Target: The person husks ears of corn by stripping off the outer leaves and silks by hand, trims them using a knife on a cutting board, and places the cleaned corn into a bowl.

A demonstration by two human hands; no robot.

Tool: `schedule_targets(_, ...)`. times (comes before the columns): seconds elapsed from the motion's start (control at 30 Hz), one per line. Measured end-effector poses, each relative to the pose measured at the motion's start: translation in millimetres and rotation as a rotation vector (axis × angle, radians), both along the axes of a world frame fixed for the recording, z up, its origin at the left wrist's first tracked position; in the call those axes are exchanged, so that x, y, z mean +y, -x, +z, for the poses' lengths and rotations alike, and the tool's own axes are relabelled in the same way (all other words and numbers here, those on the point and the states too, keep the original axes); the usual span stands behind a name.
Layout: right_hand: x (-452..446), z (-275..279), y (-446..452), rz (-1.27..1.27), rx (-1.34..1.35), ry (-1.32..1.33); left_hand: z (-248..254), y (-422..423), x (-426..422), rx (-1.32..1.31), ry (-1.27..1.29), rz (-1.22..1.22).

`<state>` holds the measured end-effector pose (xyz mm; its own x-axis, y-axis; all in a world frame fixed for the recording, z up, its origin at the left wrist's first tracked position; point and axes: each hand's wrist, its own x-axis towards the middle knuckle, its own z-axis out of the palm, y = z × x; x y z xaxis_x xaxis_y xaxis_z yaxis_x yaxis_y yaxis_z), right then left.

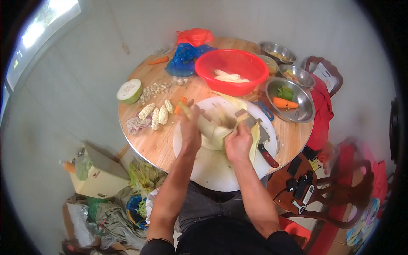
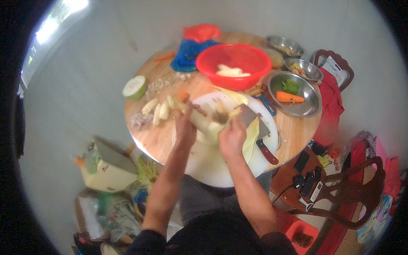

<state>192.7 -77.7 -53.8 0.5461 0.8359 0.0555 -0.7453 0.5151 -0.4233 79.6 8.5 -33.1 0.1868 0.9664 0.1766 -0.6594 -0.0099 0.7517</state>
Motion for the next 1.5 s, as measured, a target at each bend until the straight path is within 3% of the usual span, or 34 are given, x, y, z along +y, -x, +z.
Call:
schedule_targets(0.07,4.5,-11.0,6.4,0.040,0.038,-0.051,-2.5,-4.0,-2.6,0.219,0.103,0.024)
schedule_targets(0.17,-20.3,13.3,24.2,0.053,0.066,0.262,-1.1,1.6,16.0,0.195,0.134,0.123)
schedule_targets(0.3,-61.3,4.4,21.6,0.111,-0.208,0.084,-0.2,21.6,49.7,0.185,0.171,0.155)
schedule_targets(0.63,-95.7,-31.8,22.6,0.089,-0.270,0.158,-0.4,29.8,65.3,0.300,0.093,0.140)
schedule_targets(0.73,-97.0,-32.3,14.2,0.149,-0.392,0.286,9.3,29.3,55.3,0.346,0.082,0.115)
schedule_targets(0.8,-101.3,-10.6,5.9,0.364,-0.654,0.584,22.2,23.5,35.7,0.366,-0.088,0.091)
schedule_targets(0.83,-100.0,-11.3,0.2,0.372,-0.654,0.582,22.7,24.5,29.9,0.368,-0.085,0.098)
schedule_targets(0.9,-96.7,-12.1,-11.1,0.157,-1.224,0.449,23.1,24.5,19.1,0.158,-0.174,-0.120)
schedule_targets(0.93,-92.9,-0.5,-12.7,0.154,-1.225,0.448,27.3,24.0,12.2,0.156,-0.176,-0.121)
schedule_targets(1.0,-83.9,32.8,-17.8,-0.134,-1.394,0.393,34.0,22.8,-1.1,0.175,-0.272,-0.188)
schedule_targets(1.1,-61.0,68.4,-12.6,-0.205,-1.367,0.300,20.0,25.0,-6.2,0.328,-0.409,-0.221)
schedule_targets(1.2,-45.7,94.3,-4.5,-0.262,-1.371,0.272,41.1,23.3,-32.0,0.428,-0.480,-0.256)
schedule_targets(1.4,-39.8,102.9,5.4,-0.398,-1.369,0.284,47.7,24.1,-50.2,0.288,-0.515,-0.405)
schedule_targets(1.5,-43.4,105.2,8.0,-0.515,-1.461,0.323,43.6,12.4,-57.3,0.512,-0.666,-0.092)
